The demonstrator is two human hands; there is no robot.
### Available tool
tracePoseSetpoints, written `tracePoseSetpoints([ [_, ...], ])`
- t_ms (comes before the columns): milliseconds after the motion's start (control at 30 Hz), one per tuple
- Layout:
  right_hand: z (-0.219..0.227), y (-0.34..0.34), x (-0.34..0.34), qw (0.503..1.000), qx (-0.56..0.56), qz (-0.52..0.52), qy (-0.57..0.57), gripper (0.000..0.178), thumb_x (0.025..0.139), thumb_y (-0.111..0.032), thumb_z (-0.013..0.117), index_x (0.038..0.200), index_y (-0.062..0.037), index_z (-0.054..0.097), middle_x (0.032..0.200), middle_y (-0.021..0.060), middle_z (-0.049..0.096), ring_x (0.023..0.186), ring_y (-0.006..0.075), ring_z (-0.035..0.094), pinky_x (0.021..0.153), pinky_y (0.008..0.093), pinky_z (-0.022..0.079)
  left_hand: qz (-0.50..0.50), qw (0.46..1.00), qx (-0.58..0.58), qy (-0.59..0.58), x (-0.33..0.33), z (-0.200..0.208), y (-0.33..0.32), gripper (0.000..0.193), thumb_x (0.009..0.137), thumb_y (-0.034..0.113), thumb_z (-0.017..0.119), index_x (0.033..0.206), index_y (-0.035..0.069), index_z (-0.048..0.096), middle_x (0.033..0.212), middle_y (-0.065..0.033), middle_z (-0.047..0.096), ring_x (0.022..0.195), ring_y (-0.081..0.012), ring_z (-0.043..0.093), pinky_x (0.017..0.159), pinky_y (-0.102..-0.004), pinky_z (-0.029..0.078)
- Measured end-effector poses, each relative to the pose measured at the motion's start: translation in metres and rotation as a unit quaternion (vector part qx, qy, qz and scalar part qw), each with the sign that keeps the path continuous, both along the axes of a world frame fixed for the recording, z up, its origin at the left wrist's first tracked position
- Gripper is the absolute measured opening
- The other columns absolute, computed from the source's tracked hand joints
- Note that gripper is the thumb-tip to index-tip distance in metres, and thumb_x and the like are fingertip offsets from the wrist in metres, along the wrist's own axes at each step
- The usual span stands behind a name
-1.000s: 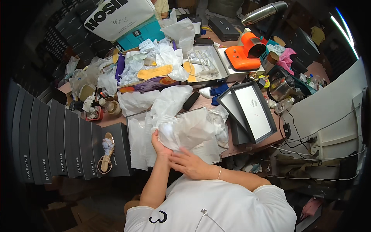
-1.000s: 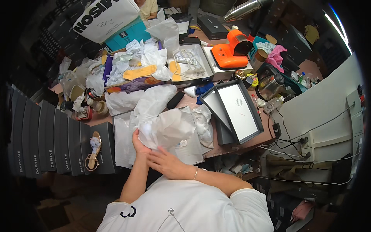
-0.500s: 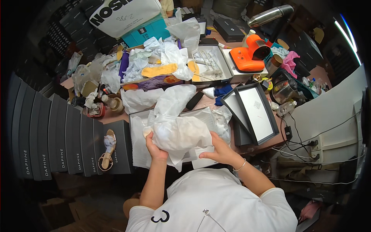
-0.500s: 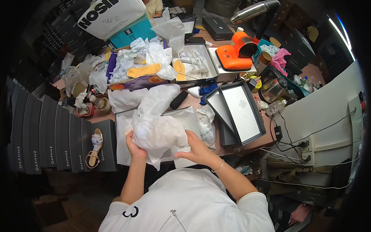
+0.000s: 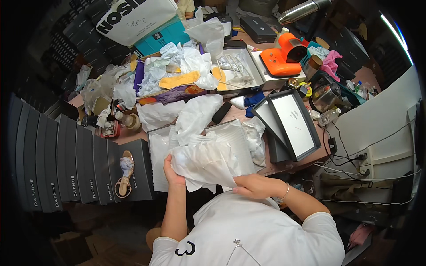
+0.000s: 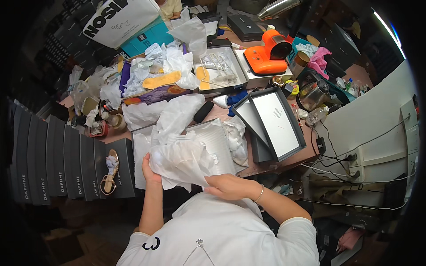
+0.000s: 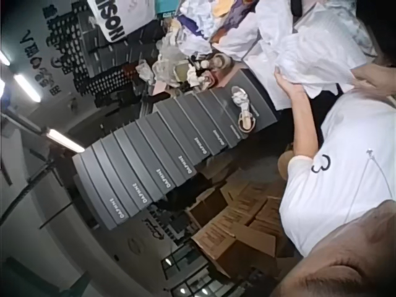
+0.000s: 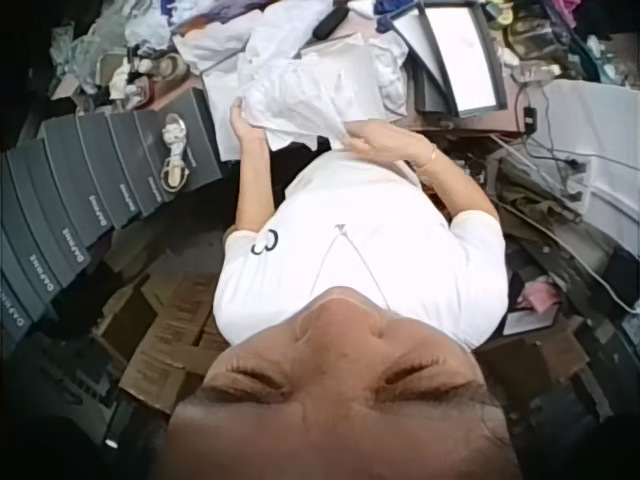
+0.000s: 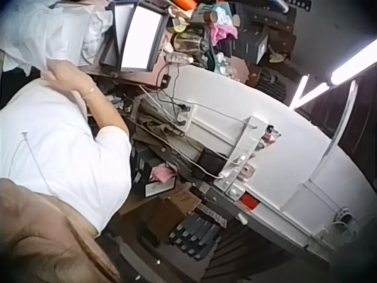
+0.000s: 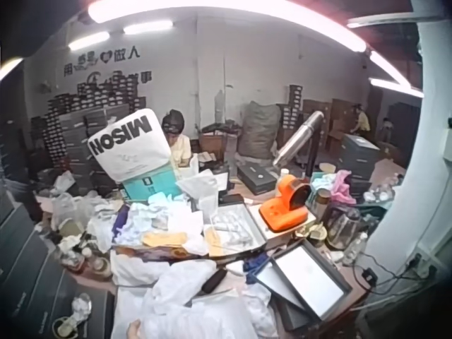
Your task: Packing individual shoes with tissue paper into boxes and stacking the boxes into larger containers.
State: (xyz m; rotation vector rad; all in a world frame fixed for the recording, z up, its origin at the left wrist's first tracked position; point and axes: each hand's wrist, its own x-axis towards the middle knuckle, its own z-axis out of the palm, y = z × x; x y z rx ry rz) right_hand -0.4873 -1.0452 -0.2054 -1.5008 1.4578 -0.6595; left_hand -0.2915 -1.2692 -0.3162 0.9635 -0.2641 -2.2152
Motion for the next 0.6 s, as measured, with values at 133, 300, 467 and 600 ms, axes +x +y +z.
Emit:
tracePoseSetpoints([
  [133,-0.040,0.001,-0.025,0.875,0.211,-0.190,-0.392,0.046,0.095,-0.028,0.049,0.131,-0.0013,0.047,0.120,0.0110,0.059,0.104,0.0171,0.058,0.088,0.0305,0.047,-0.015,0.999,-0.035,-0.032,-0.021,0.041,0.019,0.043,0.090,0.031,0.049,0.122,0.002,0.052,0.119,-0.0115,0.059,0.111,-0.0261,0.057,0.095,-0.0400,0.045],
  [300,-0.063,-0.016,-0.002,0.967,-0.077,-0.174,-0.171,0.046,0.087,-0.017,0.063,0.129,-0.0019,0.049,0.122,0.0111,0.057,0.110,0.0197,0.054,0.097,0.0319,0.042,-0.103,0.988,-0.102,-0.048,-0.036,0.065,0.037,0.046,0.090,0.038,0.051,0.122,0.004,0.053,0.117,-0.0101,0.060,0.109,-0.0249,0.059,0.095,-0.0398,0.046],
  [467,-0.082,-0.002,-0.009,0.964,-0.195,-0.150,0.104,0.047,0.085,-0.015,0.065,0.128,-0.0037,0.050,0.126,0.0106,0.054,0.115,0.0205,0.051,0.098,0.0313,0.041,-0.333,0.870,-0.359,-0.057,-0.012,0.043,0.053,0.051,0.085,0.020,0.070,0.127,0.000,0.050,0.119,-0.0077,0.059,0.107,-0.0161,0.057,0.094,-0.0332,0.045],
  [600,-0.067,0.043,-0.036,0.908,-0.061,-0.331,-0.249,0.038,0.087,-0.014,0.062,0.121,0.0001,0.053,0.112,0.0069,0.060,0.100,0.0139,0.058,0.082,0.0269,0.049,-0.441,0.862,-0.227,-0.107,-0.005,0.031,0.033,0.034,0.089,0.012,0.062,0.120,0.000,0.055,0.112,-0.0056,0.063,0.102,-0.0132,0.059,0.091,-0.0306,0.046],
])
